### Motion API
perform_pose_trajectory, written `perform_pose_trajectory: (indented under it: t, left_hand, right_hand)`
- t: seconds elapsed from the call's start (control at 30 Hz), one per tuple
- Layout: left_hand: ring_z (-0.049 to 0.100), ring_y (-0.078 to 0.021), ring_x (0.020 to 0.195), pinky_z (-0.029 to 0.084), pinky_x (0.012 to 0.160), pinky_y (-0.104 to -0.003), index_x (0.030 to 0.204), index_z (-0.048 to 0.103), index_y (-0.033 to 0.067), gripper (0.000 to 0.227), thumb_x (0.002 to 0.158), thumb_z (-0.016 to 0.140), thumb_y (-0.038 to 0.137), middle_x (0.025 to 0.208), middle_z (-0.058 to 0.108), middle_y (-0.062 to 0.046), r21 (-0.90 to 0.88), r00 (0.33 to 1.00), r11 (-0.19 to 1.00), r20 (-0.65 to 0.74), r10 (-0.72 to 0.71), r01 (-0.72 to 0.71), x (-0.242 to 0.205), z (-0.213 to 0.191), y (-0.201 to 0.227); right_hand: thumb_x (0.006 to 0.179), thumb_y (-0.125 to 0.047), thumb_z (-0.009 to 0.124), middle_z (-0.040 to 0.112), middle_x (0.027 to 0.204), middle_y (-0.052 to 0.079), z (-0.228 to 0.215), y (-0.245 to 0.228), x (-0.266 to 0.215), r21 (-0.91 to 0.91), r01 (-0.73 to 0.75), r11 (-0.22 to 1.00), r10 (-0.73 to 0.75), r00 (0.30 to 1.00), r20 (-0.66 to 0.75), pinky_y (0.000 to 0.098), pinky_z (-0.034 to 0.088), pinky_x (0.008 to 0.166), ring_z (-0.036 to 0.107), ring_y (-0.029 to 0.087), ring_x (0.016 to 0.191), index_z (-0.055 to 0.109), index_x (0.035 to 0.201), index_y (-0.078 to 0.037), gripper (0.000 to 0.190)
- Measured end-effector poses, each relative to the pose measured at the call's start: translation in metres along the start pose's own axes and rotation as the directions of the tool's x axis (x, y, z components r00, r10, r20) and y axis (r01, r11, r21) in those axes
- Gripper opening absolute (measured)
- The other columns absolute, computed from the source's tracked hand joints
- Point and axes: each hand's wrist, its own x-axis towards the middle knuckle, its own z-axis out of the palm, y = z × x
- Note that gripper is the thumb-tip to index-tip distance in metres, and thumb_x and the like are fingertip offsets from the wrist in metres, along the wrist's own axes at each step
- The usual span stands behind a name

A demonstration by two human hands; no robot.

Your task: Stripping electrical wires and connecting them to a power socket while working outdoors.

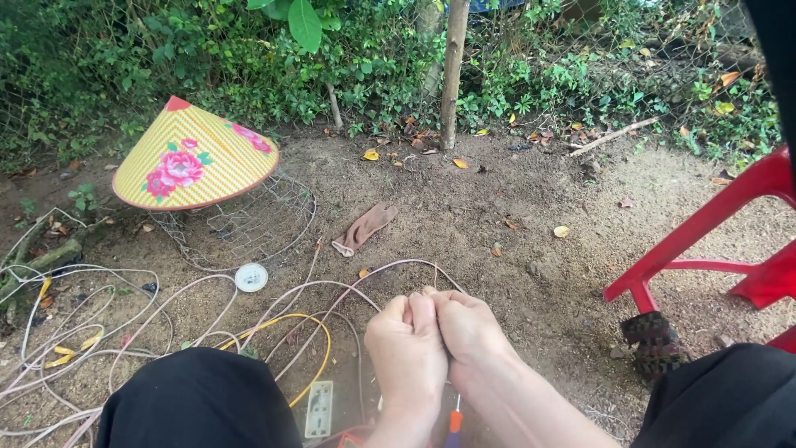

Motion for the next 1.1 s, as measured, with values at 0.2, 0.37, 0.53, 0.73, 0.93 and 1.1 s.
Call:
perform_pose_trajectory:
  t: [0.2, 0.37, 0.53, 0.73, 0.93, 1.1]
  left_hand:
    - [0.057, -0.0127, 0.056, 0.048, 0.052, -0.027, 0.077, 0.074, -0.0012, 0.028, 0.096, 0.062, 0.017, 0.064, 0.071, -0.007, -0.12, 0.982, 0.978, 0.107, -0.156, 0.169, -0.001, -0.021, 0.048]
    - [0.038, -0.0131, 0.05, 0.028, 0.046, -0.029, 0.069, 0.055, 0.0068, 0.034, 0.101, 0.058, 0.019, 0.06, 0.047, -0.004, -0.601, 0.908, 0.696, 0.374, -0.19, 0.393, 0.024, -0.038, 0.057]
    - [0.024, -0.0105, 0.041, 0.017, 0.04, -0.029, 0.055, 0.035, 0.0189, 0.049, 0.099, 0.056, 0.025, 0.052, 0.028, 0.005, -0.672, 0.873, 0.585, 0.466, -0.142, 0.454, 0.03, -0.047, 0.055]
    - [0.024, -0.0102, 0.039, 0.019, 0.037, -0.028, 0.059, 0.036, 0.0188, 0.043, 0.099, 0.052, 0.022, 0.05, 0.03, 0.005, -0.59, 0.839, 0.681, 0.541, -0.065, 0.433, 0.039, -0.054, 0.054]
    - [0.02, -0.0094, 0.038, 0.016, 0.035, -0.027, 0.058, 0.028, 0.0202, 0.049, 0.105, 0.04, 0.028, 0.05, 0.024, 0.006, -0.361, 0.72, 0.828, 0.69, -0.072, 0.43, 0.06, -0.066, 0.07]
    - [0.018, -0.0015, 0.038, 0.02, 0.029, -0.019, 0.062, 0.036, 0.0203, 0.049, 0.1, 0.066, 0.021, 0.053, 0.019, 0.011, -0.316, 0.611, 0.809, 0.789, -0.066, 0.496, 0.061, -0.07, 0.071]
  right_hand:
    - [0.101, -0.006, 0.066, 0.065, 0.087, 0.016, 0.008, -0.022, -0.018, 0.056, -0.027, 0.998, 0.028, 0.999, -0.017, 0.0348, 0.047, 0.072, 0.057, 0.022, 0.079, 0.072, 0.101, 0.007, 0.015]
    - [0.108, -0.01, 0.057, 0.053, 0.083, 0.009, 0.02, -0.054, -0.054, -0.011, 0.109, 0.994, -0.105, 0.981, 0.164, 0.034, 0.037, 0.073, 0.044, 0.016, 0.075, 0.063, 0.096, 0.002, 0.018]
    - [0.105, -0.007, 0.058, 0.055, 0.082, 0.008, 0.017, -0.051, -0.049, 0.079, 0.158, 0.984, -0.171, 0.965, 0.2, 0.0319, 0.037, 0.068, 0.046, 0.015, 0.072, 0.065, 0.098, 0.002, 0.013]
    - [0.106, -0.017, 0.059, 0.053, 0.075, 0.009, 0.007, -0.061, -0.043, -0.232, 0.28, 0.932, -0.219, 0.942, 0.254, 0.0351, 0.035, 0.059, 0.045, 0.019, 0.063, 0.058, 0.083, -0.001, 0.027]
    - [0.112, -0.047, 0.055, 0.031, 0.052, -0.003, 0.001, -0.074, -0.038, -0.62, 0.271, 0.736, 0.039, 0.898, 0.438, 0.0319, 0.018, 0.045, 0.028, 0.014, 0.044, 0.042, 0.057, -0.014, 0.065]
    - [0.094, -0.023, 0.062, 0.023, 0.045, -0.004, 0.006, -0.074, -0.036, -0.565, 0.266, 0.781, -0.035, 0.922, 0.385, 0.0255, 0.023, 0.033, 0.028, 0.01, 0.033, 0.041, 0.052, -0.013, 0.048]
